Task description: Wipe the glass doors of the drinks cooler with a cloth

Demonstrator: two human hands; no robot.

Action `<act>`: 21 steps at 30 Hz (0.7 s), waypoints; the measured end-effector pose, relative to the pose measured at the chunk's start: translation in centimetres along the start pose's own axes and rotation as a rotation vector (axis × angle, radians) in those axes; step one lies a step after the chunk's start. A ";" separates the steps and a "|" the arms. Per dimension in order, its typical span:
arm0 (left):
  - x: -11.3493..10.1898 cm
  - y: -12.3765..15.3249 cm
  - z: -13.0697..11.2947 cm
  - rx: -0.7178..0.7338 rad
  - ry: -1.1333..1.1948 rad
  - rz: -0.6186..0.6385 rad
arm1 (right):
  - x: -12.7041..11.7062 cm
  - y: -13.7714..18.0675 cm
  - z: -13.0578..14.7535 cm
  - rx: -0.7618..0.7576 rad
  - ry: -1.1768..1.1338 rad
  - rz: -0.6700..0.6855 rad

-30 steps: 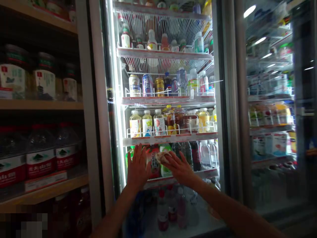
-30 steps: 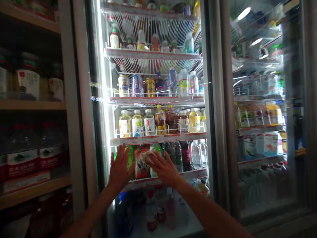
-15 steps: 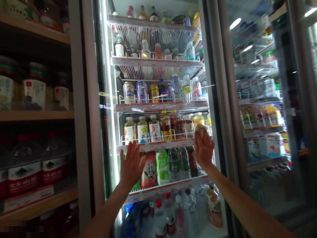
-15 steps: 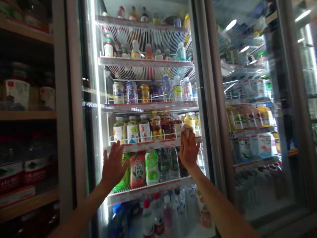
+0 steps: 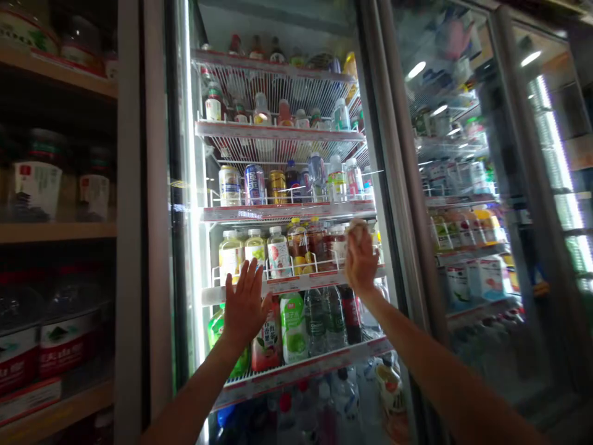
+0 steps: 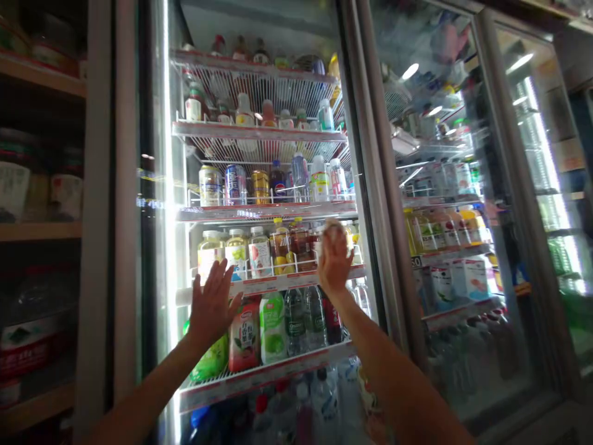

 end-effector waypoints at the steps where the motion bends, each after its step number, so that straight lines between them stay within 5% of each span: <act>1: 0.1 -0.6 0.1 0.001 0.002 -0.006 | 0.2 0.5 2.1 -0.185 -0.024 0.065; 4: 0.1 -1.9 0.7 0.021 0.001 -0.017 | 0.4 1.3 5.0 -0.568 -0.062 0.204; 5: -0.1 -2.2 1.0 0.035 -0.006 -0.017 | 0.3 0.3 4.2 -0.506 -0.055 0.175; 8: -0.4 -2.5 1.7 0.065 -0.031 -0.006 | -0.2 -4.0 -0.6 0.056 -0.025 -0.060; 10: -0.5 -2.5 1.9 0.042 -0.034 0.011 | 0.3 -5.6 -0.8 0.188 -0.036 -0.107; 16: 0.1 -1.9 1.8 -0.046 0.021 0.120 | 1.4 -3.3 8.0 -0.579 -0.174 0.229; 18: -0.1 -1.6 1.8 -0.081 0.040 0.148 | 0.9 -4.4 7.0 -0.467 -0.168 0.173; 21: -0.9 -1.7 1.0 -0.146 0.102 0.128 | 1.0 -6.1 5.0 -0.060 -0.163 0.028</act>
Point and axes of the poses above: each hand's wrist, its own y-axis away from the middle knuckle, its own x-axis out of the palm, z = x × y, the point moved 5 cm from there along -y, towards the middle knuckle
